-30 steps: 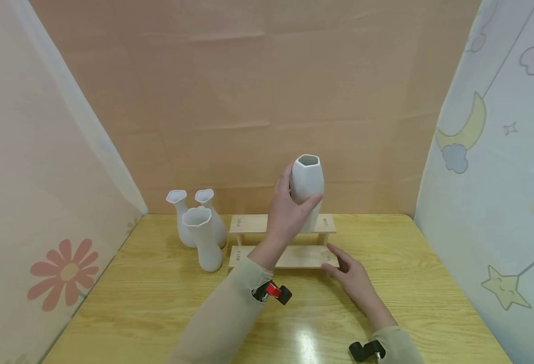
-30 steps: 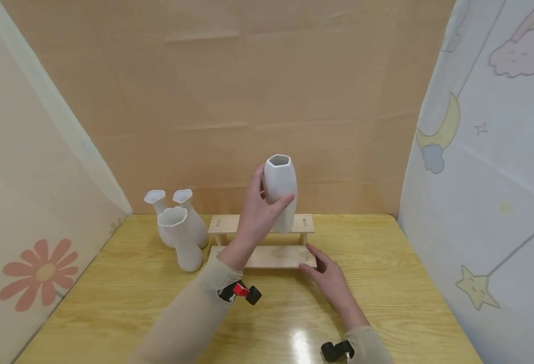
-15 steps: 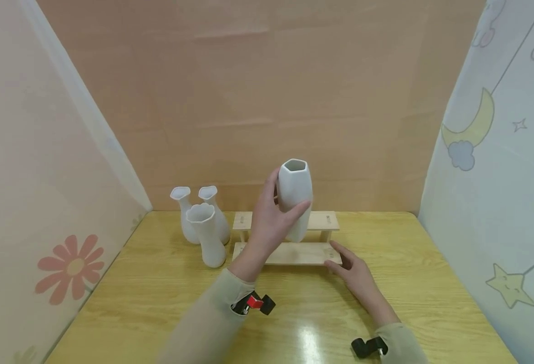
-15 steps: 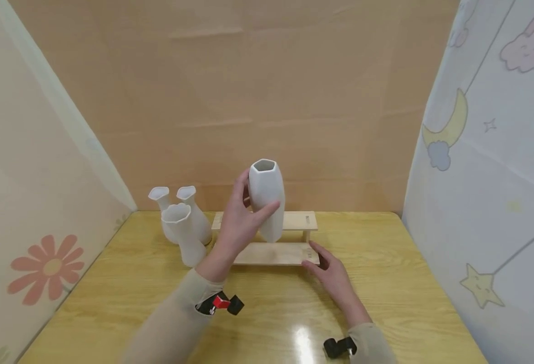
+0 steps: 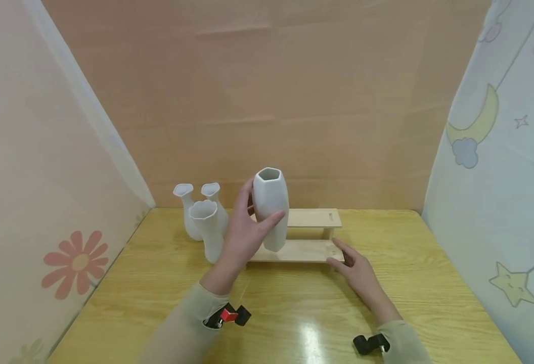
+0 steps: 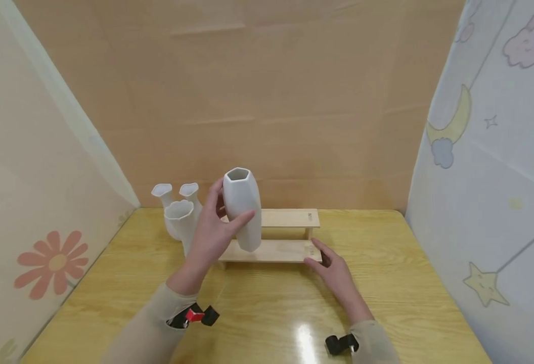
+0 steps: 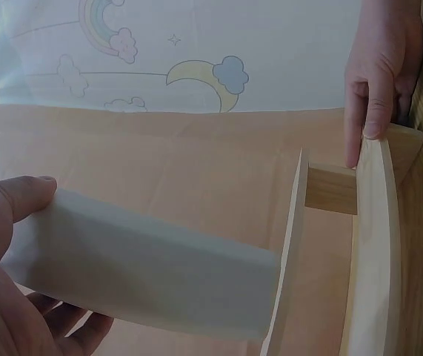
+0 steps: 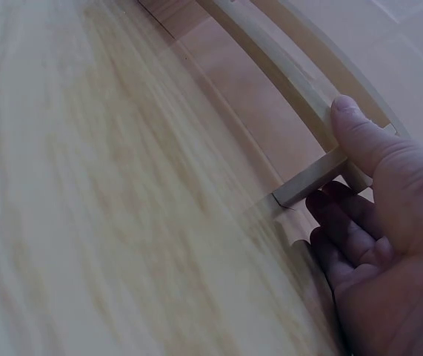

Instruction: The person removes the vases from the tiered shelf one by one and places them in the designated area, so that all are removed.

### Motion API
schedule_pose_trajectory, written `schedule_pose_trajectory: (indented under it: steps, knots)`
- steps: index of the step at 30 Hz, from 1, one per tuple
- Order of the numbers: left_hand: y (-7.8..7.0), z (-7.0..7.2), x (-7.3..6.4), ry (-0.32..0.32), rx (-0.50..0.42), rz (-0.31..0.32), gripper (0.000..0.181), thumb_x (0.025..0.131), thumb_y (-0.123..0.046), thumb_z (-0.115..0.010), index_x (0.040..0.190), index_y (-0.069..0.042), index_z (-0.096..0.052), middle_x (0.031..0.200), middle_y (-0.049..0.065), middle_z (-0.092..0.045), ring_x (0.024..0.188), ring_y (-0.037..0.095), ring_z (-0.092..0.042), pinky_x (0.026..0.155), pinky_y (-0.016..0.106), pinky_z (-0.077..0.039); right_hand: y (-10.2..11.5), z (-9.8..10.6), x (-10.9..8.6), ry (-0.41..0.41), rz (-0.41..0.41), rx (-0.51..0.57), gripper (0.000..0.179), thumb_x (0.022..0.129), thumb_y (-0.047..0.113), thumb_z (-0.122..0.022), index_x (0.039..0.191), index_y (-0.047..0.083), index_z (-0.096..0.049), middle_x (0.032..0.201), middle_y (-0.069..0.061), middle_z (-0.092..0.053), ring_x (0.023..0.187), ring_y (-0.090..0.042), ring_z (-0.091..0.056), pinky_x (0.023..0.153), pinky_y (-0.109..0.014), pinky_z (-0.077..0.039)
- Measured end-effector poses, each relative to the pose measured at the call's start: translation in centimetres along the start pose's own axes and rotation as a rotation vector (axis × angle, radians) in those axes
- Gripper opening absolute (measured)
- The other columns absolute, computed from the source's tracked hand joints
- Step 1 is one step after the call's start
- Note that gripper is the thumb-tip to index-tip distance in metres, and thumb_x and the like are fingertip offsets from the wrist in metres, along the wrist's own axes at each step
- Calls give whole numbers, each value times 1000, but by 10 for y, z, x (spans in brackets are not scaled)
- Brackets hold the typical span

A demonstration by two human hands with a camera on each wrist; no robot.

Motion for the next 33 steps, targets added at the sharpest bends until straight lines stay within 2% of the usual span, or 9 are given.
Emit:
schedule_pose_trajectory:
  steps: [6, 12, 17, 26, 33]
  knots:
    - [5, 17, -13, -2, 12, 17, 88, 92, -26, -94, 164, -34, -44, 143, 3, -63, 127, 30, -64, 100, 61, -59, 0, -1, -3, 11, 0, 17, 79, 102, 54, -76, 170, 28, -45, 177, -11, -34, 162, -41, -31, 125, -50, -35]
    - [7, 32, -26, -7, -3, 16, 88, 91, -24, -95, 164, -32, -46, 143, 3, -63, 127, 29, -63, 106, 58, -54, 0, 2, -5, 4, 2, 5, 78, 103, 54, -76, 170, 29, -46, 177, -12, -35, 161, -41, -32, 125, -53, -36]
    - [10, 45, -35, -10, -6, 27, 90, 91, -20, -95, 164, -30, -45, 144, 4, -62, 129, 28, -61, 109, 57, -52, -3, 2, -4, 0, 5, -10, 78, 103, 55, -75, 170, 28, -46, 177, -12, -35, 161, -40, -32, 125, -51, -35]
    - [15, 80, -53, -11, 80, 67, 92, 92, -20, -94, 166, -30, -41, 149, 3, -56, 130, 30, -59, 109, 56, -51, -2, -2, -6, 7, 1, 8, 79, 103, 55, -76, 170, 26, -46, 177, -8, -36, 162, -39, -31, 126, -50, -34]
    - [17, 103, -65, -28, 127, 120, 92, 93, -21, -93, 167, -24, -38, 148, 9, -58, 132, 31, -58, 113, 55, -49, -1, -1, -7, 9, -8, 15, 79, 103, 55, -76, 170, 27, -46, 177, -10, -34, 162, -40, -30, 126, -51, -34]
Point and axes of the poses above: each hand's wrist, its own x-axis towards the middle knuckle, its own z-axis out of the back of the hand, y = z × x, the point moved 1 cm from there along x, towards the middle knuckle
